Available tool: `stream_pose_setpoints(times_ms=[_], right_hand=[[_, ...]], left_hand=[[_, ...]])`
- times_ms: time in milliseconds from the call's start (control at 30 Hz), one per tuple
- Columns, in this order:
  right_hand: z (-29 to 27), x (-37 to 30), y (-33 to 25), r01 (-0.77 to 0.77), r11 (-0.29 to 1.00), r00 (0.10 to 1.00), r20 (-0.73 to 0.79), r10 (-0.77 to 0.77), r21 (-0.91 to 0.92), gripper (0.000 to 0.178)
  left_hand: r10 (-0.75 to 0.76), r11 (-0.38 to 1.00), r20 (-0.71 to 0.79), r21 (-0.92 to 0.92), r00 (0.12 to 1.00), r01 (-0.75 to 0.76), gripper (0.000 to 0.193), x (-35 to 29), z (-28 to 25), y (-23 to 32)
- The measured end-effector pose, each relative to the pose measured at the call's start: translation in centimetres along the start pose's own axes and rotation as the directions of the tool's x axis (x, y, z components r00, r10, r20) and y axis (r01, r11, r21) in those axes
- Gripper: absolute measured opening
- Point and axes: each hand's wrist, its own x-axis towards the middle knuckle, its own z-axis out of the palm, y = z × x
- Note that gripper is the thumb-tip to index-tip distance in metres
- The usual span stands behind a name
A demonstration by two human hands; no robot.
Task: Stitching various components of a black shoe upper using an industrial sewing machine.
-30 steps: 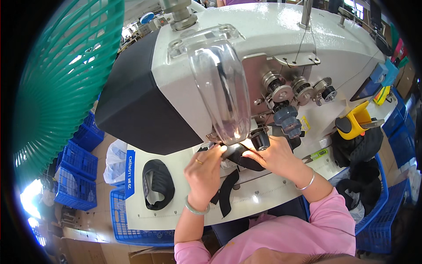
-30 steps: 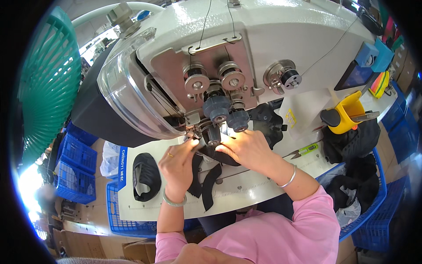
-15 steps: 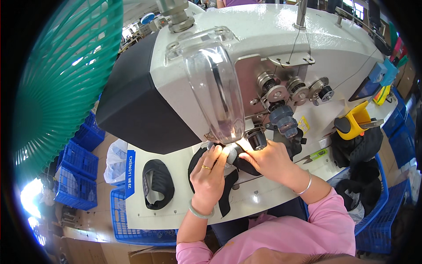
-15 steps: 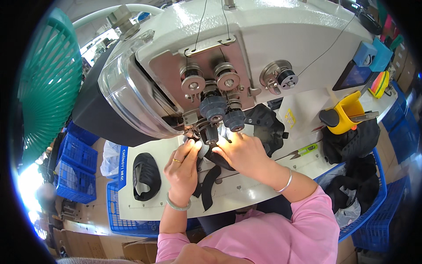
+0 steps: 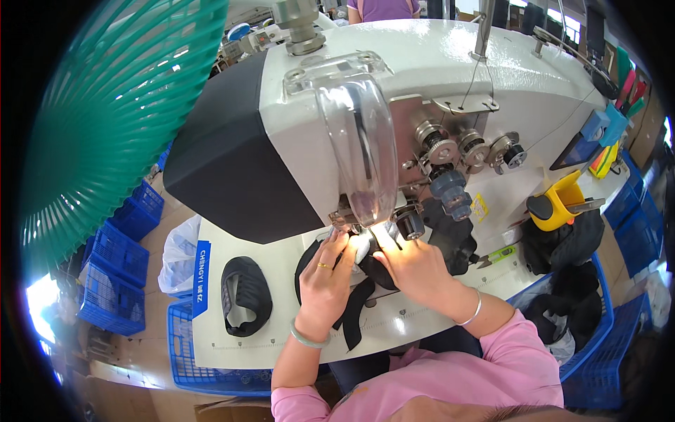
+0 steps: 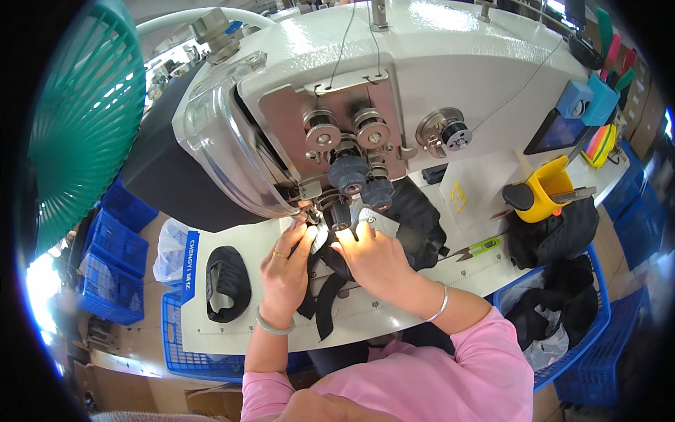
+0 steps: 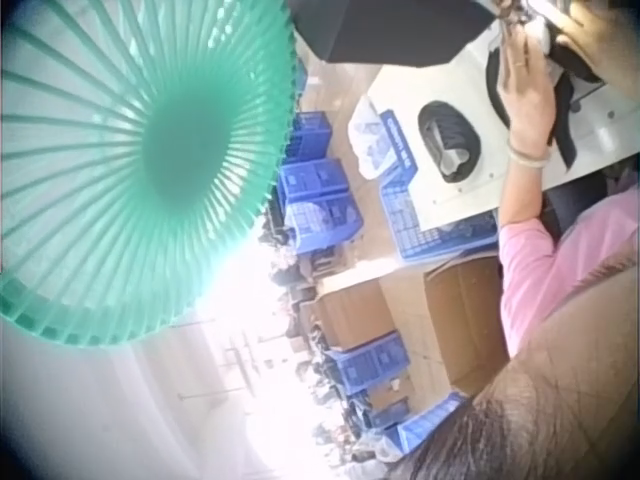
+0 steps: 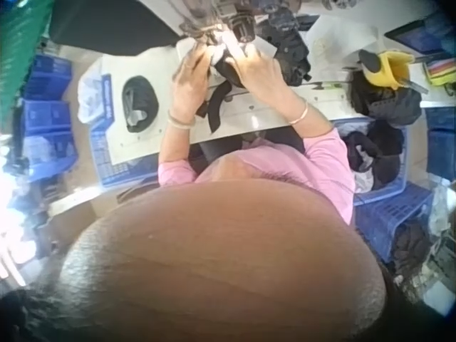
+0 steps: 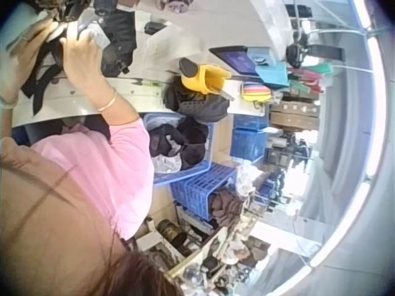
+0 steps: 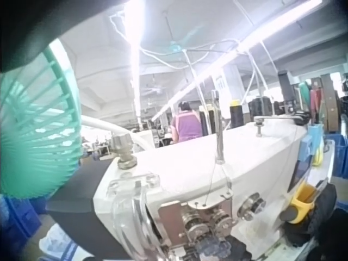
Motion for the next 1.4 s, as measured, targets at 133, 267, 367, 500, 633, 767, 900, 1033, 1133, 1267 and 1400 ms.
stream_pose_setpoints(times_ms=[133, 267, 367, 500, 633, 767, 900, 1033, 1133, 1267, 1400], right_hand=[[-0.2, -0.1, 0.8, 0.045, 0.988, 0.999, 0.009, -0.047, 0.148, 0.019], [-0.7, 0.1, 0.6, 0.022, 0.986, 0.996, 0.086, -0.036, 0.167, 0.020], [-0.8, 0.1, 0.5, -0.008, 0.990, 0.994, 0.106, -0.007, 0.138, 0.021], [-0.6, 0.1, 0.6, -0.006, 0.989, 0.995, 0.097, -0.008, 0.146, 0.021], [-0.7, 0.2, 0.5, -0.006, 0.988, 0.995, 0.097, -0.009, 0.153, 0.021], [-0.5, 0.0, 0.2, -0.010, 0.989, 0.997, 0.082, -0.002, 0.147, 0.020], [-0.2, 0.0, -0.4, -0.034, 0.993, 0.995, 0.092, 0.024, 0.110, 0.021], [0.3, 0.0, -0.5, -0.041, 0.993, 0.996, 0.082, 0.032, 0.113, 0.025], [0.4, 0.0, 0.1, -0.001, 0.985, 1.000, 0.002, 0.000, 0.171, 0.028], [-0.4, -0.4, -0.2, -0.065, 0.988, 0.996, 0.076, 0.055, 0.137, 0.029], [-0.7, -0.1, -0.3, -0.044, 0.992, 0.997, 0.068, 0.036, 0.121, 0.027]], left_hand=[[0.040, 0.997, -0.043, -0.067, 0.998, -0.043, 0.025, 0.0, -0.3, -0.7], [-0.293, 0.899, -0.017, -0.345, 0.956, 0.269, 0.022, 0.4, -0.4, -0.8], [-0.480, 0.783, 0.057, -0.422, 0.875, 0.457, 0.023, 0.7, -0.3, -0.3], [-0.268, 0.931, -0.054, -0.273, 0.962, 0.244, 0.023, 0.5, 0.1, 0.1], [-0.073, 0.983, -0.108, -0.178, 0.991, 0.053, 0.022, 0.3, 0.2, -0.1], [-0.031, 0.988, -0.096, -0.155, 0.995, 0.015, 0.022, 0.3, 0.1, -0.2], [-0.017, 0.986, -0.088, -0.165, 0.996, 0.002, 0.023, 0.4, 0.1, -0.6], [0.012, 0.990, -0.071, -0.142, 0.997, -0.022, 0.024, 0.4, 0.1, -1.0], [0.015, 0.987, -0.071, -0.157, 0.997, -0.027, 0.023, 0.5, 0.2, -1.3], [-0.196, 0.921, -0.023, -0.346, 0.980, 0.176, 0.019, 0.6, 0.0, -1.7], [-0.397, 0.838, -0.035, -0.422, 0.917, 0.346, 0.017, 0.6, 0.8, -1.0]])
